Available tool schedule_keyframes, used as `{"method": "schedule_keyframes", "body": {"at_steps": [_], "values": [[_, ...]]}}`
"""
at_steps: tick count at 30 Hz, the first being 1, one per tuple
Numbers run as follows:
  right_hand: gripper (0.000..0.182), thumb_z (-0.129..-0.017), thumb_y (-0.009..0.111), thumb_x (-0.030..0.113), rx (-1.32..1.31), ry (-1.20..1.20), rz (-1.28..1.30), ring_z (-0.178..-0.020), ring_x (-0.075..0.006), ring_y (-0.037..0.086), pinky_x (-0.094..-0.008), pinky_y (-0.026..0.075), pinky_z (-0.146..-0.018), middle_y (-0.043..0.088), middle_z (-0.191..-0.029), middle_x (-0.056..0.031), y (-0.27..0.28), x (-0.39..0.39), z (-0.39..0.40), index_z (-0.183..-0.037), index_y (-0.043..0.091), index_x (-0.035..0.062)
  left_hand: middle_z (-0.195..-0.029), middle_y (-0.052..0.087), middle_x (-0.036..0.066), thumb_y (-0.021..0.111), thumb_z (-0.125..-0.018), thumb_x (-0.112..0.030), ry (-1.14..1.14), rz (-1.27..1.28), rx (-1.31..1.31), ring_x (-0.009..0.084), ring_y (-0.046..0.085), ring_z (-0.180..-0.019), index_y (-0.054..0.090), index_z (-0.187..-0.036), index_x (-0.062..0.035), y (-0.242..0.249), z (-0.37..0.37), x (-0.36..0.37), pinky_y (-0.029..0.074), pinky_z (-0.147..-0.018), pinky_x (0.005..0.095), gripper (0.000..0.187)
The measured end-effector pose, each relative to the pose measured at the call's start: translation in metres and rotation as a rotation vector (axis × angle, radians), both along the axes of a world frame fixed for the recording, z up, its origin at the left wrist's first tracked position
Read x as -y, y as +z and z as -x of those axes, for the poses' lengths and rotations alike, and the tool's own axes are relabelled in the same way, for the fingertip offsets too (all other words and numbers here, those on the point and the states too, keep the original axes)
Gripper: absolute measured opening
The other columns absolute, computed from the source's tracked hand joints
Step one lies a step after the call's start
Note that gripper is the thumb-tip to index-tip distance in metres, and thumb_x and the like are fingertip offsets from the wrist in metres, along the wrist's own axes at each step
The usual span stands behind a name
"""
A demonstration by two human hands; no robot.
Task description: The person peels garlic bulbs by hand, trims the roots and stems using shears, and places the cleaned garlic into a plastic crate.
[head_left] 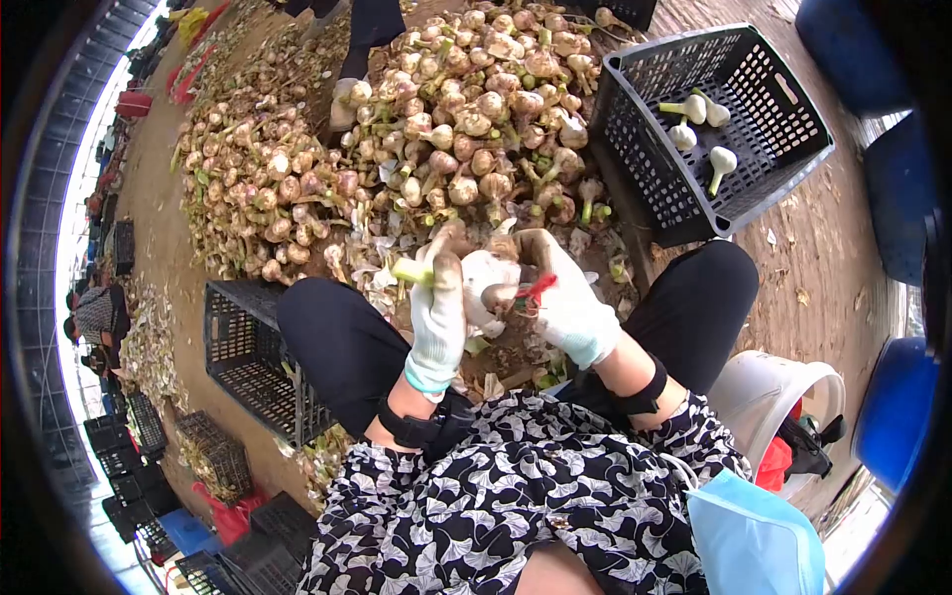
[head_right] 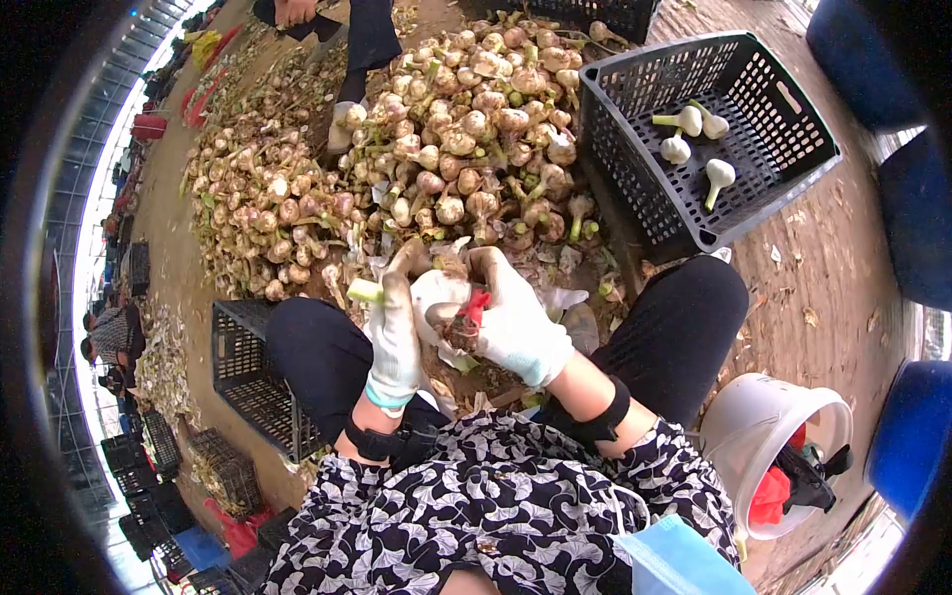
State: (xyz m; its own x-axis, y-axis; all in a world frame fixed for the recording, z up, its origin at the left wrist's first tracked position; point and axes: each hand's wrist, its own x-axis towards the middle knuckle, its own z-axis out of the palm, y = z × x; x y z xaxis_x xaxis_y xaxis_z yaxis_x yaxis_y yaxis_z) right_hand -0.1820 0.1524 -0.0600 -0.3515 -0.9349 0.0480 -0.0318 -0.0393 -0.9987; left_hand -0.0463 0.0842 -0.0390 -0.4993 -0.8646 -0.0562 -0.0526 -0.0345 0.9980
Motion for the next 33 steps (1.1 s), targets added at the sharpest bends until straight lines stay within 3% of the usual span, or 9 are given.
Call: {"method": "schedule_keyframes", "body": {"at_steps": [5, 12, 13, 16, 20, 22, 23, 27, 33], "values": [[0.020, -0.081, 0.065, 0.016, 0.135, -0.097, -0.141, -0.071, -0.0138, 0.057, -0.0272, 0.048, -0.067, 0.062, -0.078, -0.0089, 0.020, 0.000, 0.009, -0.087, 0.059, -0.0026, -0.089, 0.064, 0.010, 0.046, -0.096, -0.032, 0.090, -0.345, 0.081, 0.0124, 0.060, -0.066, 0.054, -0.110, 0.0065, -0.006, -0.003, 0.003, 0.047, -0.057, 0.0213, 0.041], [0.038, -0.089, 0.057, 0.018, 1.000, 0.106, -0.198, -0.075, -0.0133, 0.059, -0.0247, 0.050, -0.061, 0.059, -0.094, -0.0034, 0.011, -0.011, 0.031, -0.122, 0.044, 0.0058, -0.096, 0.063, 0.012, 0.046, -0.090, -0.013, 0.187, -0.565, -0.364, 0.0196, 0.063, -0.085, 0.054, -0.108, 0.0060, -0.015, 0.009, 0.003, 0.053, -0.074, 0.0315, 0.027], [0.044, -0.088, 0.058, 0.017, 0.445, 0.095, -0.194, -0.086, -0.0127, 0.057, -0.0271, 0.051, -0.068, 0.056, -0.099, -0.0028, 0.006, 0.004, 0.027, -0.125, 0.038, 0.0068, -0.098, 0.062, 0.013, 0.046, -0.088, -0.010, 0.179, -0.624, -0.381, 0.0204, 0.063, -0.088, 0.055, -0.107, 0.0058, -0.018, 0.010, 0.003, 0.052, -0.077, 0.0324, 0.027], [0.026, -0.086, 0.059, 0.014, 0.395, -0.025, 0.135, -0.076, -0.0096, 0.057, -0.0264, 0.049, -0.051, 0.057, -0.091, -0.0020, -0.028, 0.013, 0.011, -0.110, 0.052, 0.0058, -0.100, 0.064, 0.013, 0.046, -0.082, -0.009, 0.173, -0.787, -0.477, 0.0251, 0.064, -0.088, 0.059, -0.106, 0.0010, -0.028, 0.010, 0.009, 0.053, -0.077, 0.0376, 0.029], [0.014, -0.088, 0.055, 0.014, 0.619, -0.284, -0.346, -0.078, -0.0129, 0.060, -0.0272, 0.049, -0.064, 0.061, -0.077, -0.0037, -0.051, 0.010, 0.034, -0.096, 0.059, 0.0032, -0.093, 0.068, 0.007, 0.047, -0.082, -0.018, 0.074, -1.087, -0.693, 0.0298, 0.065, -0.081, 0.065, -0.101, -0.0115, -0.020, 0.004, 0.020, 0.054, -0.062, 0.0470, 0.027], [0.016, -0.088, 0.051, 0.011, 0.357, -0.139, -0.022, -0.074, -0.0170, 0.061, -0.0288, 0.049, -0.067, 0.063, -0.077, -0.0049, -0.050, 0.002, 0.013, -0.096, 0.059, 0.0004, -0.089, 0.069, 0.008, 0.053, -0.082, -0.021, 0.172, -1.056, -0.621, 0.0262, 0.066, -0.082, 0.067, -0.094, -0.0091, -0.027, 0.007, 0.026, 0.053, -0.076, 0.0422, 0.022], [0.017, -0.085, 0.046, 0.005, -0.241, -0.041, -0.091, -0.075, -0.0261, 0.063, -0.0318, 0.050, -0.067, 0.064, -0.084, -0.0172, -0.097, -0.005, 0.017, -0.089, 0.061, -0.0007, -0.088, 0.068, 0.007, 0.050, -0.088, -0.029, 0.173, -1.126, -0.611, 0.0278, 0.066, -0.077, 0.065, -0.092, -0.0110, -0.030, 0.007, 0.028, 0.055, -0.064, 0.0432, 0.024], [0.042, -0.080, 0.056, 0.031, -0.613, 0.646, -0.734, -0.101, -0.0353, 0.059, -0.0402, 0.048, -0.086, 0.060, -0.107, -0.0245, -0.068, -0.008, -0.002, -0.114, 0.058, 0.0060, -0.087, 0.067, 0.009, 0.047, -0.089, -0.029, 0.379, -1.024, -0.402, 0.0270, 0.065, -0.079, 0.063, -0.094, -0.0103, -0.042, 0.005, 0.051, 0.055, -0.072, 0.0424, 0.025], [0.068, -0.077, 0.063, 0.027, -0.683, 0.147, -1.019, -0.117, -0.0365, 0.044, -0.0492, 0.037, -0.097, 0.044, -0.125, -0.0196, -0.080, 0.024, 0.013, -0.137, 0.033, 0.0138, -0.118, 0.058, 0.016, 0.053, -0.083, -0.060, -0.123, -0.685, -0.630, 0.0266, 0.053, -0.113, 0.052, -0.119, -0.0014, 0.061, 0.122, 0.019, 0.042, -0.097, 0.0431, 0.069]]}}
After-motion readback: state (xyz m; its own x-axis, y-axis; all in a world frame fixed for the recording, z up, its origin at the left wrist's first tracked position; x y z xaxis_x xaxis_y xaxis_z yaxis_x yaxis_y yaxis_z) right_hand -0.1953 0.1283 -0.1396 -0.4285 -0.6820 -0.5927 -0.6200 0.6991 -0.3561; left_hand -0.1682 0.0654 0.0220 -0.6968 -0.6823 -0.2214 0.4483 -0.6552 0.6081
